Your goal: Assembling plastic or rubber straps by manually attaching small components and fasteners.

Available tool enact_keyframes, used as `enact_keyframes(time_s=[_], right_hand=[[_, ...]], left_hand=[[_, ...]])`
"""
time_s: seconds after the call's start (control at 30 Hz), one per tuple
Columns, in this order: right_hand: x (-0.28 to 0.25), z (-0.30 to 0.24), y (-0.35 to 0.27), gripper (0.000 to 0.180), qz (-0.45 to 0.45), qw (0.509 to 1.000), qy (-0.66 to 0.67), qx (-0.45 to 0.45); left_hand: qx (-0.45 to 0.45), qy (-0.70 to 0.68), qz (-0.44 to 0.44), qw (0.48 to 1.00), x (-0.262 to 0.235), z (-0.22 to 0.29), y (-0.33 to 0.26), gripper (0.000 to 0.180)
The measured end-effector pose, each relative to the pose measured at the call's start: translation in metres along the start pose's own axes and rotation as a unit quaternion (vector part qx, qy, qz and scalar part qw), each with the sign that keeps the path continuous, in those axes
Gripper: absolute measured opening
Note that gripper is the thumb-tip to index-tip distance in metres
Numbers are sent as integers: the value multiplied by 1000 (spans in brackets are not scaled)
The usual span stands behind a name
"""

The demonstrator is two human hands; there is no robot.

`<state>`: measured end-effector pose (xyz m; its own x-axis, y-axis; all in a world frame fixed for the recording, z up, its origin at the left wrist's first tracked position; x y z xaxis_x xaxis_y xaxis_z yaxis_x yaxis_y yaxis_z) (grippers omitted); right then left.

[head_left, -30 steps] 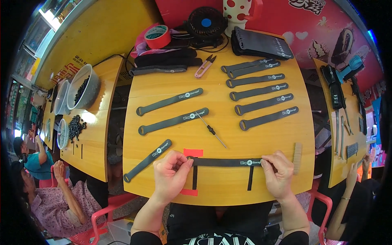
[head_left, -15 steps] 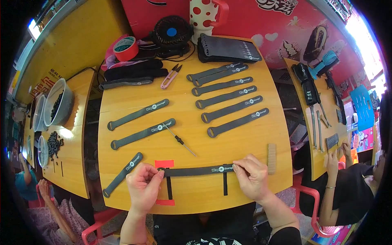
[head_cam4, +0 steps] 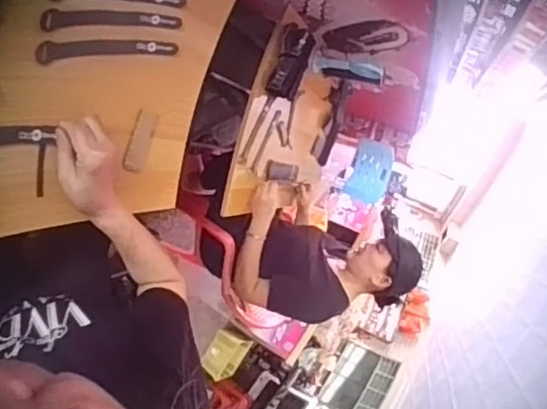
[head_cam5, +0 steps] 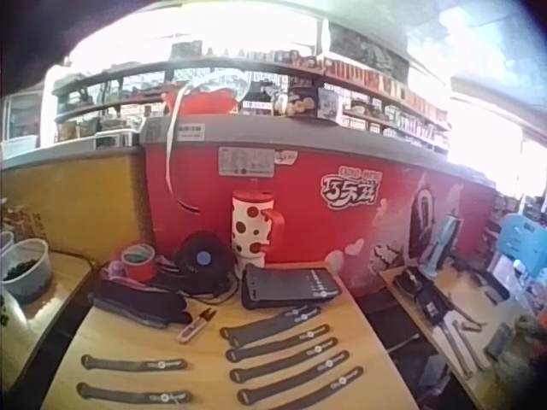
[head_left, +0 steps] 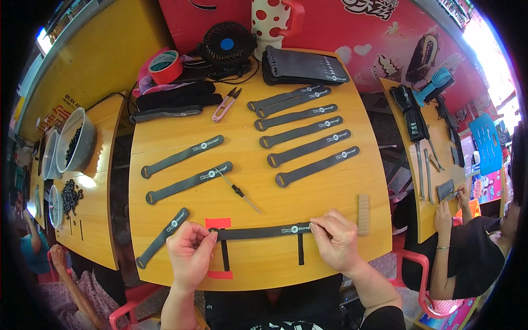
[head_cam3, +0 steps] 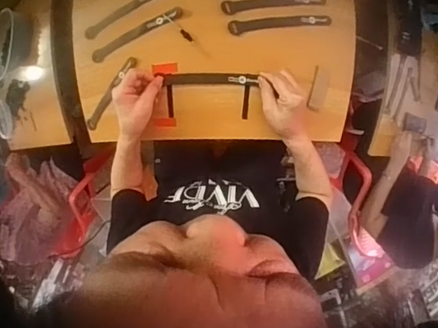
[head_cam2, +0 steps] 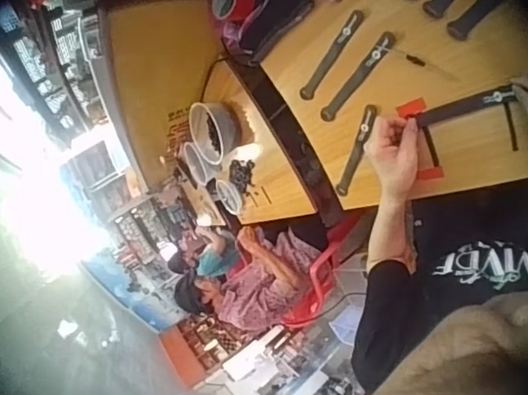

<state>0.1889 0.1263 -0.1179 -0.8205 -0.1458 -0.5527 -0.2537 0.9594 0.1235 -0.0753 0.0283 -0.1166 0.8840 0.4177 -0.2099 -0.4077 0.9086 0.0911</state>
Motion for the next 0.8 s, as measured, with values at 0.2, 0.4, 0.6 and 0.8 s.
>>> enact_keyframes(time_s=[0.2, 0.4, 0.6, 0.8], right_hand=[[1, -1, 1, 11, 2, 1000, 2, -2], [1, -1, 0, 12, 5, 1000, -4, -8], [3, 1, 0, 12, 9, 1000, -10, -13], [2, 0, 1, 12, 11, 1000, -18, -18]], left_hand=[[4, 0, 1, 1000, -1, -1, 0, 15], [-2, -1, 7, 1000, 0, 1, 0, 14], [-2, -2, 14, 1000, 1, 3, 1, 14], [-4, 4, 8, 1000, 0, 5, 1, 14]])
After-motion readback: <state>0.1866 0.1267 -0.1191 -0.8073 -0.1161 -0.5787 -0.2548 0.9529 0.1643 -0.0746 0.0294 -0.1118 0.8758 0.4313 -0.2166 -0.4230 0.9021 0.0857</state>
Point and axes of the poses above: each hand's wrist, its own y-axis towards the middle knuckle, its own x-axis out of the palm, z = x × y, the point moved 1 cm from there along y, towards the middle knuckle, and after that the axes turned 15 degrees about x, right-handed, at the moved point
